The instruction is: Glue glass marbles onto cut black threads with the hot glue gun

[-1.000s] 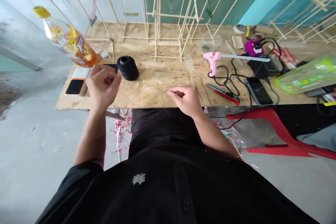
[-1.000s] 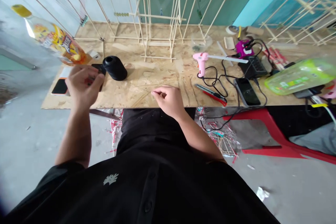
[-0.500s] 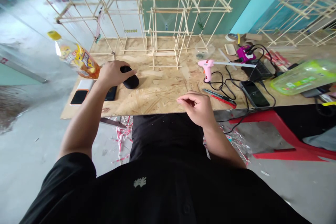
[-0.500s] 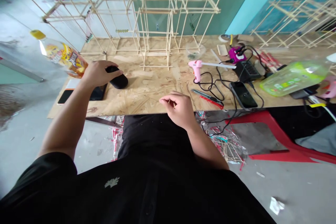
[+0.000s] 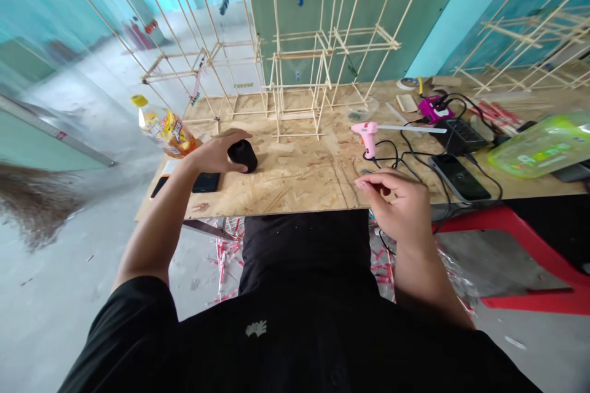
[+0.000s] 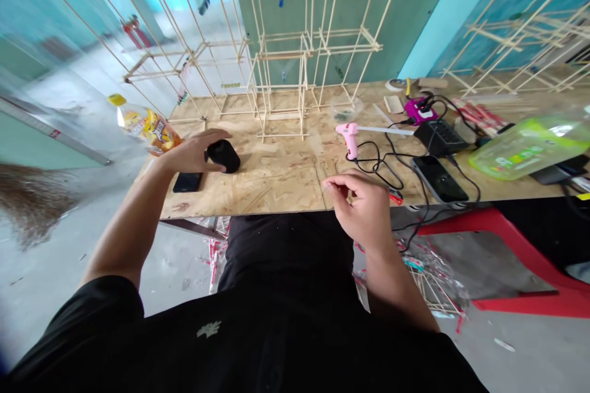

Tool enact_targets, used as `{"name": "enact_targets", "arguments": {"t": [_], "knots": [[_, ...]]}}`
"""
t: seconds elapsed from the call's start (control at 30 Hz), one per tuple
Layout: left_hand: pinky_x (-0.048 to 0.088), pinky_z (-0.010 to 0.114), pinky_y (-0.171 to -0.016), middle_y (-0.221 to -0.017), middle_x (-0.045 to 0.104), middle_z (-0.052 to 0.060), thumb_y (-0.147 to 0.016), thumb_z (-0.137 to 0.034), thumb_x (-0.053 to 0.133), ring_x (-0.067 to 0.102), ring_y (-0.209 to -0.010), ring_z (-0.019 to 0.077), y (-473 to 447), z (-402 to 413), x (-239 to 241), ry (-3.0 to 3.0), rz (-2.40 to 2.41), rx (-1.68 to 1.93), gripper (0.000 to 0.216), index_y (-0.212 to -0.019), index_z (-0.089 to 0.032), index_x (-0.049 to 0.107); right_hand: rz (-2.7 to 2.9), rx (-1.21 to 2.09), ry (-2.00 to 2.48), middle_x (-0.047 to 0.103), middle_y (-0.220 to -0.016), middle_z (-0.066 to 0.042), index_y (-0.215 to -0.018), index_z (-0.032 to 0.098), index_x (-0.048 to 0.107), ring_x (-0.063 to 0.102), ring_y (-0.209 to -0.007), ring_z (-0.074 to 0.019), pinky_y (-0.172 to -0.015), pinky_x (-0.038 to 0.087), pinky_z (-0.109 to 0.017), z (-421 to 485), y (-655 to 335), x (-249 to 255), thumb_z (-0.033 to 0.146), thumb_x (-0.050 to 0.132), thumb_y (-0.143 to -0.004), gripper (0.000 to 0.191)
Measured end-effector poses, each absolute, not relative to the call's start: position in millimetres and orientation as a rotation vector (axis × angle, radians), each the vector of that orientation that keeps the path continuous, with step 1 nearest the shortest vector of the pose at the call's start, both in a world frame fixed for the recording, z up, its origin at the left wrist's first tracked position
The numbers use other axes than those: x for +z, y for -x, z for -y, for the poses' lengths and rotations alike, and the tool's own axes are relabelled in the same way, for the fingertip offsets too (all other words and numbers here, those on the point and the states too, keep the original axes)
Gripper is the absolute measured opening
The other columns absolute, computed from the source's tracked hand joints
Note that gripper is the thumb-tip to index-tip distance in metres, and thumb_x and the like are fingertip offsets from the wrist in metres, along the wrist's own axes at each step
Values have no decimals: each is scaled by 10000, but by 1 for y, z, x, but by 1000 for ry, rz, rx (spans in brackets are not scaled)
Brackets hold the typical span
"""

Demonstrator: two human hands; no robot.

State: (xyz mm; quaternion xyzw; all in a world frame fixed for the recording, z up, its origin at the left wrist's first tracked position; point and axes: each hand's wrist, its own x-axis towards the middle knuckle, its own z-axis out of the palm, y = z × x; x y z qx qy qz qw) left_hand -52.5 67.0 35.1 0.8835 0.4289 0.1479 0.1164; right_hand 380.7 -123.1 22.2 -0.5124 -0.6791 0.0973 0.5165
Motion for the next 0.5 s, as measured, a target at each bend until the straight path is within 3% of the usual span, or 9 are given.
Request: {"name": "enact_targets", "arguments": {"t": [0.1,0.33,0.5], "knots": [[421,527,-1350,-1732,565,151,-715,-438,902,534,-1611,364,56,-63,37,-2537,-1041,352,893,-1567,-299,671,1593,190,1251,805,-866,-52,-900,300,833,680,-706,-237,-639,510,-421,127,-388,26,327,767,-983,109],[403,545,-1361,-1815,465,140,-689,-193,743,487,-1651,370,74,-72,34,-2554,-975,248,963,-1638,-273,602,1541,31,1278,810,-869,-51,-910,278,830,708,-740,-219,-645,524,-373,132,-402,33,370,765,-989,137],[504,478,-1261,-1659,644,143,-725,-227,753,620,-1513,346,78,-75,31,-2548,-1059,274,902,-1617,-246,622,1472,-66,1231,800,-824,-50,-883,231,839,708,-721,-185,-646,519,-327,137,-418,43,292,787,-937,97]]}}
